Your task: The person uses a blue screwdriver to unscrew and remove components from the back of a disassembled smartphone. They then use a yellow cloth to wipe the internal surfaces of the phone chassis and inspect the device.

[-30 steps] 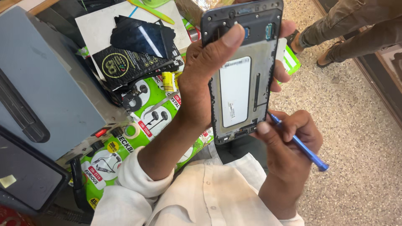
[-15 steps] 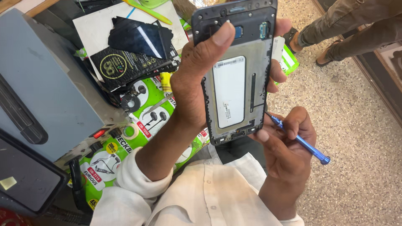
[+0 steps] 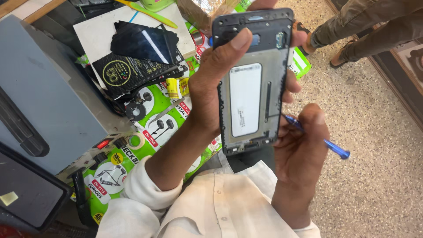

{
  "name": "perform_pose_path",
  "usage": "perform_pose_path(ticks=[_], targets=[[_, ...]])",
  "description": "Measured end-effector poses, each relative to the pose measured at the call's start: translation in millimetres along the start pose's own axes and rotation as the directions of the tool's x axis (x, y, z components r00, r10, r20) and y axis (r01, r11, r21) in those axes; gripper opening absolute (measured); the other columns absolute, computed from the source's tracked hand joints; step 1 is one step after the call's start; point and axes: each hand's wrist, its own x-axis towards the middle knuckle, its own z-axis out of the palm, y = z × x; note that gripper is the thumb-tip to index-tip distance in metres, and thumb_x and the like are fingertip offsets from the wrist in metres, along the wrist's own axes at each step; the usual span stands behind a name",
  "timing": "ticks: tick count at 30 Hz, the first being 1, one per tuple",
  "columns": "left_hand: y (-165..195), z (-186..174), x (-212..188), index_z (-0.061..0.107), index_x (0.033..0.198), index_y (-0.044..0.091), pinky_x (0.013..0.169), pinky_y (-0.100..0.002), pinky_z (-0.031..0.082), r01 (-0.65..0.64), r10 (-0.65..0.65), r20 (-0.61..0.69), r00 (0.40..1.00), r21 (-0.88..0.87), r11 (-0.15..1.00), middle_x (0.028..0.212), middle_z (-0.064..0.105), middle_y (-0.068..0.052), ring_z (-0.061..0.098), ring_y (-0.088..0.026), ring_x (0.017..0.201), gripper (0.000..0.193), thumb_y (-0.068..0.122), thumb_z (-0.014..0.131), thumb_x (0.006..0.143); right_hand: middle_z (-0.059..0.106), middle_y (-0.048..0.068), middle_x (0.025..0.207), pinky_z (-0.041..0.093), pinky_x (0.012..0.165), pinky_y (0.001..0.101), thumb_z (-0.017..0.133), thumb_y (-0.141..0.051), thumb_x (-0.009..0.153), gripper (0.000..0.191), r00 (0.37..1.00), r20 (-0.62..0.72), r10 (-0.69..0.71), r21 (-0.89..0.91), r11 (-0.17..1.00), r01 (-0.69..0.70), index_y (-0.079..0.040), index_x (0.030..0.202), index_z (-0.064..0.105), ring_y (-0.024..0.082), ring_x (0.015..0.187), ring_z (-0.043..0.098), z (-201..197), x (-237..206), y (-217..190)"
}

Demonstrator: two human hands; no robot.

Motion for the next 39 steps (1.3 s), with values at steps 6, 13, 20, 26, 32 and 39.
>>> perform_pose_path(ticks=[6,13,20,26,32,39], targets=[[5.0,-4.3,1.5,0.03,0.159,0.004,0.084,-0.043,0.06,-0.071,0.072,-0.013,0.997,0.059,0.996,0.134,0.056,-0.028,0.069,-0.033,0.094,0.055,0.031,0.05,0.116,0.07,0.026,0.116,0.065,0.085,0.037,0.069,0.013,0.096,0.036,0.986,0.128,-0.106,-0.351,0.925,0.145,-0.005,0.108,0.04,0.028,0.099,0.074,-1.3,-5.7,-2.7],[0.1,-1.7,-0.4,0.034,0.16,0.002,0.082,-0.043,0.06,-0.132,0.132,-0.001,0.991,0.107,0.986,0.134,0.061,-0.028,0.072,-0.033,0.094,0.055,0.027,0.055,0.115,0.07,0.022,0.103,0.057,0.075,0.0226,0.073,0.017,0.099,0.04,0.948,0.166,-0.271,-0.658,0.686,0.311,-0.007,0.097,0.04,0.012,0.084,0.067,-15.1,-15.1,3.2],[-8.7,1.7,-2.2,0.035,0.158,0.0,0.084,-0.043,0.061,-0.116,0.121,-0.034,0.992,0.124,0.985,0.129,0.061,-0.028,0.073,-0.033,0.094,0.052,0.022,0.056,0.115,0.065,0.014,0.087,0.059,0.065,0.03,0.062,-0.011,0.109,0.022,0.869,0.024,-0.495,-0.707,0.606,0.365,-0.009,0.096,0.044,0.017,0.072,0.068,-17.5,7.5,15.9],[-2.5,-20.4,3.6,0.04,0.159,-0.003,0.075,-0.047,0.064,-0.204,0.273,-0.213,0.938,0.298,0.933,0.126,0.067,-0.023,0.074,-0.032,0.089,0.058,0.026,0.052,0.111,0.063,0.009,0.094,0.06,0.076,0.0339,0.055,-0.028,0.109,0.03,0.924,0.057,-0.379,-0.45,0.816,0.363,0.002,0.109,0.058,0.016,0.082,0.064,-40.2,27.2,8.8],[4.1,-88.2,-42.6,0.035,0.158,0.01,0.065,-0.042,0.062,-0.039,0.377,-0.546,0.748,0.531,0.846,0.114,0.07,-0.018,0.072,-0.027,0.075,0.057,0.026,0.05,0.105,0.071,0.012,0.101,0.059,0.081,0.0304,0.064,-0.008,0.102,0.017,0.986,0.098,-0.137,-0.679,0.715,0.167,-0.007,0.115,0.052,0.017,0.088,0.069,-80.6,15.7,51.3],[-7.5,-139.3,-135.0,0.071,0.117,0.0,0.085,-0.031,0.055,0.294,0.434,-0.512,0.741,0.829,0.476,0.105,0.076,-0.009,0.069,-0.016,0.093,0.023,0.016,0.062,0.104,0.072,0.012,0.1,0.051,0.078,0.0227,0.079,0.007,0.095,0.018,0.982,0.182,-0.056,-0.817,0.547,0.183,0.005,0.109,0.068,0.01,0.086,0.065,-106.9,-1.8,100.8]])
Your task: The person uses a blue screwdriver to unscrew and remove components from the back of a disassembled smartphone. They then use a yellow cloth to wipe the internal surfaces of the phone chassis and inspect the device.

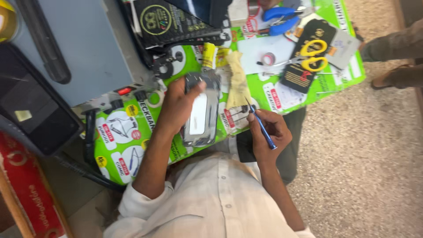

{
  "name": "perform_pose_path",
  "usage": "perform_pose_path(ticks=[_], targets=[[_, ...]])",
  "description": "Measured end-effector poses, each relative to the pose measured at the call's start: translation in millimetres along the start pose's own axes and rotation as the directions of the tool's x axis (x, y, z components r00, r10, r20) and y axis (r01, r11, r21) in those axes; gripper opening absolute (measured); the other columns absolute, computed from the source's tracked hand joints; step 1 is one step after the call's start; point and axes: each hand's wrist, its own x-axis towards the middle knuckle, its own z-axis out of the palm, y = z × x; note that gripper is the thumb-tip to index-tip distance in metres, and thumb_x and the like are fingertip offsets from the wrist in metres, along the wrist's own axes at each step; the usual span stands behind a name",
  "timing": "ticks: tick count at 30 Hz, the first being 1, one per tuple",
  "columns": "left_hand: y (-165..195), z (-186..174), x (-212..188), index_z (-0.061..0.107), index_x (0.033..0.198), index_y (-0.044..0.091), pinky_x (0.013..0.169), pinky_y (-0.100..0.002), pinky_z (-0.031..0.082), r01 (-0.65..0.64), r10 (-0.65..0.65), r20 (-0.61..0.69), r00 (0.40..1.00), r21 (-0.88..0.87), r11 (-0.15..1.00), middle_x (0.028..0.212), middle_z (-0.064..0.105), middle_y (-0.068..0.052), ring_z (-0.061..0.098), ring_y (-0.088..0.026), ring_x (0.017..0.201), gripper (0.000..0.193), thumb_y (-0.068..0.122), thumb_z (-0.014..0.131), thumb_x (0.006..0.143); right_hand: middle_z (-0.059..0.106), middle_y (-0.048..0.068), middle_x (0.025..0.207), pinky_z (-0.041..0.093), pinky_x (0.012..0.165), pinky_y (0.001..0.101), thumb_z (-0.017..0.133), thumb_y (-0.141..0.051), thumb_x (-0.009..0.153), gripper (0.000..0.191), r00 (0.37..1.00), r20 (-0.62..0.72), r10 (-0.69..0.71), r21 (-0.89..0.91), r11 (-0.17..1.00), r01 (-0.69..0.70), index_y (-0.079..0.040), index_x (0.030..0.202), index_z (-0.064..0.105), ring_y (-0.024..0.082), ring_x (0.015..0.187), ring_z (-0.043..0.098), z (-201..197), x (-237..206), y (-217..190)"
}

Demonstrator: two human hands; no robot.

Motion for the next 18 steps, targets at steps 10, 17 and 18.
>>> perform_pose_path(ticks=[10,17,18], targets=[[7.0,-8.0,-21.7,0.067,0.087,0.0,0.064,-0.044,0.054,-0.067,0.014,0.086,0.996,0.657,0.751,0.079,0.071,-0.019,0.071,-0.036,0.073,0.036,0.034,0.082,0.087,0.073,0.012,0.095,0.055,0.075,0.0232,0.078,0.005,0.096,0.013,0.98,0.18,-0.086,-0.026,0.995,0.092,0.005,0.1,0.066,0.01,0.084,0.068,22.5,13.9,6.5],[12.7,-5.6,-24.8,0.065,0.111,0.003,0.082,-0.044,0.053,-0.209,0.269,0.071,0.961,0.82,0.532,0.108,0.064,-0.016,0.065,-0.034,0.101,0.055,0.042,0.087,0.079,0.07,0.009,0.081,0.05,0.065,0.0212,0.078,0.003,0.096,0.019,0.979,0.141,-0.15,-0.199,0.964,0.176,0.003,0.087,0.061,0.008,0.071,0.064,20.0,13.2,9.8],[12.1,-3.2,-28.2,0.062,0.12,0.003,0.087,-0.045,0.051,-0.196,0.265,0.062,0.962,0.834,0.516,0.114,0.061,-0.015,0.062,-0.034,0.107,0.062,0.043,0.087,0.08,0.07,0.01,0.082,0.049,0.066,0.0213,0.079,0.003,0.095,0.02,0.968,0.148,-0.204,-0.244,0.941,0.236,0.003,0.087,0.061,0.009,0.071,0.062,20.8,11.6,9.5]])
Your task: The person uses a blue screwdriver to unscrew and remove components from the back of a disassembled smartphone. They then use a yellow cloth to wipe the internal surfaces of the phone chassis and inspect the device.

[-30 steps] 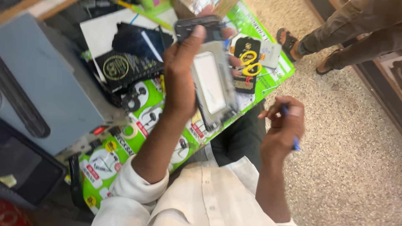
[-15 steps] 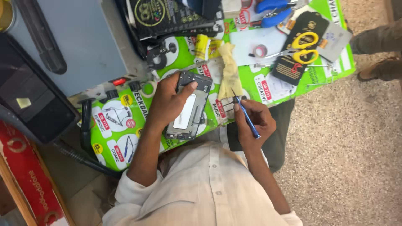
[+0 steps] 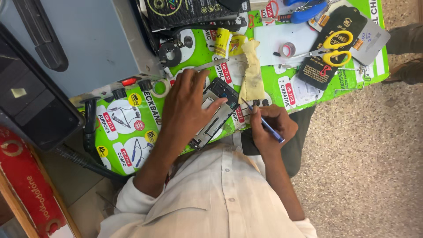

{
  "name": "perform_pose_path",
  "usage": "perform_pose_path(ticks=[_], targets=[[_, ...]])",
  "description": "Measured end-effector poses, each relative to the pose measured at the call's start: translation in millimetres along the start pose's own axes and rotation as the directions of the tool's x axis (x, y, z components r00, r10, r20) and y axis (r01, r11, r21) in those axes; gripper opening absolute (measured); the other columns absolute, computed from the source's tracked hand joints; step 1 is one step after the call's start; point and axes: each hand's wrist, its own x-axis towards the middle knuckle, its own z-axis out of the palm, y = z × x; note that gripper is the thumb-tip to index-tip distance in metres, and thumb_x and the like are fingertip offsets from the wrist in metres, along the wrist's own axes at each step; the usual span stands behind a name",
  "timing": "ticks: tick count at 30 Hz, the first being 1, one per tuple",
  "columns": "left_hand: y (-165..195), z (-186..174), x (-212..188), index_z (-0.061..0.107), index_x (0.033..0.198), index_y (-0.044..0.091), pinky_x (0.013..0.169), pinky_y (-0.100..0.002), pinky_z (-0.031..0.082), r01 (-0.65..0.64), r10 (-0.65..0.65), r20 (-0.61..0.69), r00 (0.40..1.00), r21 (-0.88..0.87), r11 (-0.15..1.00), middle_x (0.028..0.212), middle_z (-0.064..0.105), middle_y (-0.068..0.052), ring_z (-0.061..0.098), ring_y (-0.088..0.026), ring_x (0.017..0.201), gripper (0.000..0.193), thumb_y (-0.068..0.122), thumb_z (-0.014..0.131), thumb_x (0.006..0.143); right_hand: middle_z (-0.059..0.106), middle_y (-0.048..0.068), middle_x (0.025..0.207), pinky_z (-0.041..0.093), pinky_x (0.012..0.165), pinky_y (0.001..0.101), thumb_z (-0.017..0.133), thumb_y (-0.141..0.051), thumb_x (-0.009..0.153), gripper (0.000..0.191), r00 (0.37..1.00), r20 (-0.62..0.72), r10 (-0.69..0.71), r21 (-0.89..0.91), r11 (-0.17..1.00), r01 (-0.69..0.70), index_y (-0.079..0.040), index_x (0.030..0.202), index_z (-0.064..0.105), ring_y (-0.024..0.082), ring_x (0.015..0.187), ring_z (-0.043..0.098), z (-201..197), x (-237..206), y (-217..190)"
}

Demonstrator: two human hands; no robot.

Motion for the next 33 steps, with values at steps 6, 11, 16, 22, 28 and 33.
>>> perform_pose_path(ticks=[6,11,16,22,28,33], targets=[[14.9,6.0,-27.2,0.046,0.145,0.0,0.101,-0.051,0.043,0.064,-0.063,0.025,0.998,-0.038,0.997,0.131,0.051,-0.02,0.05,-0.039,0.118,0.094,0.046,0.089,0.075,0.075,0.014,0.085,0.048,0.06,0.0202,0.078,0.002,0.095,0.015,1.0,0.021,0.023,-0.034,0.999,-0.022,0.004,0.089,0.064,0.008,0.067,0.064,10.1,-3.5,-12.2],[0.8,0.1,-33.7,0.045,0.148,-0.001,0.104,-0.051,0.042,0.041,-0.039,0.032,0.999,-0.062,0.997,0.135,0.05,-0.019,0.048,-0.038,0.122,0.094,0.04,0.089,0.075,0.075,0.017,0.089,0.052,0.065,0.0235,0.079,0.004,0.094,0.014,0.988,0.055,-0.144,-0.19,0.97,0.152,0.004,0.09,0.065,0.013,0.071,0.069,20.1,-0.8,-21.7],[-9.1,-5.8,-35.3,0.049,0.144,-0.001,0.104,-0.05,0.043,0.042,-0.039,0.034,0.999,-0.088,0.995,0.133,0.05,-0.02,0.049,-0.039,0.121,0.092,0.04,0.09,0.073,0.075,0.019,0.091,0.054,0.067,0.0257,0.078,0.005,0.093,0.015,0.987,0.08,-0.136,-0.21,0.966,0.15,0.003,0.088,0.065,0.016,0.073,0.071,22.8,0.2,-29.2],[-15.3,-8.2,-35.5,0.049,0.145,-0.002,0.105,-0.049,0.043,0.008,-0.006,0.031,1.0,-0.092,0.996,0.133,0.052,-0.019,0.051,-0.037,0.122,0.091,0.04,0.089,0.075,0.075,0.02,0.089,0.059,0.076,0.0266,0.076,0.004,0.096,0.017,0.995,0.081,-0.059,-0.167,0.983,0.072,0.004,0.087,0.062,0.02,0.085,0.077,25.3,-5.0,-31.2],[-18.2,-10.1,-35.2,0.05,0.144,-0.003,0.104,-0.049,0.043,0.004,-0.002,0.028,1.0,-0.098,0.995,0.131,0.052,-0.02,0.052,-0.037,0.121,0.091,0.04,0.09,0.074,0.073,0.019,0.085,0.061,0.08,0.0303,0.075,0.005,0.096,0.016,0.994,0.068,-0.082,-0.147,0.985,0.091,0.004,0.086,0.062,0.025,0.092,0.078,26.7,-9.7,-28.7],[-19.8,-11.5,-35.2,0.05,0.143,-0.004,0.104,-0.048,0.044,-0.003,0.005,0.021,1.0,-0.104,0.995,0.132,0.052,-0.019,0.052,-0.036,0.12,0.091,0.039,0.09,0.074,0.074,0.021,0.088,0.058,0.076,0.0287,0.075,0.005,0.096,0.016,0.995,0.092,-0.045,-0.136,0.989,0.057,0.005,0.086,0.062,0.023,0.087,0.077,26.0,-8.7,-28.2]])
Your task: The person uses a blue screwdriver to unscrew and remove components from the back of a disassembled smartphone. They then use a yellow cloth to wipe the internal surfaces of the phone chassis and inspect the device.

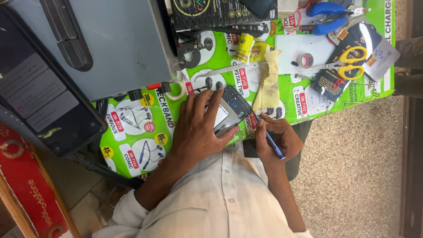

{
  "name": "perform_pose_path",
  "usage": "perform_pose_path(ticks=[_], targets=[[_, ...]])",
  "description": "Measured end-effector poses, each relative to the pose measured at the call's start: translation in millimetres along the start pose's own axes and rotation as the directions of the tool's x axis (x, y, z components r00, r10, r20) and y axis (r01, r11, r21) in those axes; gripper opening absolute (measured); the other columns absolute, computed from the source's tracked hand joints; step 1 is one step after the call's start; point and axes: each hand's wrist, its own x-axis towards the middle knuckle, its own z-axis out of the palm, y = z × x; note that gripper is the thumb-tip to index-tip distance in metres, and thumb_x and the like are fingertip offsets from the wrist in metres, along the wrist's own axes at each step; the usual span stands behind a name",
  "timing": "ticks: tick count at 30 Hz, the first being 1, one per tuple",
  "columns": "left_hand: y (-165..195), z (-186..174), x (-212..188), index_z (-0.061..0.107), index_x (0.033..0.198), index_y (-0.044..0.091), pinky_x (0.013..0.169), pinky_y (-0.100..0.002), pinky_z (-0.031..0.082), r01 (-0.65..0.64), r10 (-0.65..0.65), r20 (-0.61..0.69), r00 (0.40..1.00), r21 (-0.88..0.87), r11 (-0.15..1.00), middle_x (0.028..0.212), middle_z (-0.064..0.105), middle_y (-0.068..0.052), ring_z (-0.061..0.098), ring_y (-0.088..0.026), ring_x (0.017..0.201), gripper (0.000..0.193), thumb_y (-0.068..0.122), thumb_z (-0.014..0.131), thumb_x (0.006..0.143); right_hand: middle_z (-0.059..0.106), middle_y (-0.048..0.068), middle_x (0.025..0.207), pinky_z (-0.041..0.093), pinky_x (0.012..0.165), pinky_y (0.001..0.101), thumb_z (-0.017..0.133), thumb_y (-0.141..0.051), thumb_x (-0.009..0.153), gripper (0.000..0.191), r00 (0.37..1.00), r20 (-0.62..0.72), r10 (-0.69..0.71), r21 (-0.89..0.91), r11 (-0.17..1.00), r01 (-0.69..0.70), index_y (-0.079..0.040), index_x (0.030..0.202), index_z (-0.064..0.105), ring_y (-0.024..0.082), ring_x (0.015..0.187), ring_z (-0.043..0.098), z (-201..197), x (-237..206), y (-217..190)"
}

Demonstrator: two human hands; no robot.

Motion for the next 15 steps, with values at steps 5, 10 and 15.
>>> perform_pose_path(ticks=[5,10,15], targets=[[-1.0,0.1,-1.2,0.051,0.143,-0.004,0.103,-0.047,0.044,-0.021,0.021,-0.027,0.999,0.014,1.0,0.131,0.052,-0.02,0.052,-0.036,0.118,0.091,0.039,0.09,0.073,0.073,0.016,0.084,0.054,0.069,0.0245,0.078,0.003,0.094,0.018,1.0,0.01,0.027,-0.069,0.997,-0.026,0.005,0.085,0.062,0.016,0.073,0.07,0.6,1.4,-6.5],[-3.1,-1.6,-2.2,0.05,0.143,-0.005,0.102,-0.046,0.045,-0.038,0.038,-0.031,0.999,0.006,0.999,0.132,0.053,-0.017,0.052,-0.034,0.114,0.091,0.038,0.09,0.073,0.073,0.013,0.089,0.053,0.07,0.0227,0.077,0.002,0.098,0.015,0.998,0.034,0.056,-0.048,0.997,-0.055,0.004,0.089,0.064,0.011,0.075,0.067,9.4,7.1,-15.4],[-3.7,-3.4,-1.7,0.051,0.143,-0.006,0.099,-0.044,0.045,-0.02,0.019,-0.014,1.0,-0.028,0.999,0.131,0.055,-0.015,0.052,-0.033,0.109,0.092,0.037,0.091,0.072,0.072,0.007,0.079,0.048,0.062,0.0208,0.081,-0.002,0.095,0.016,0.991,0.035,0.132,-0.127,0.984,-0.127,0.003,0.088,0.067,0.006,0.067,0.06,27.6,18.9,-21.0]])
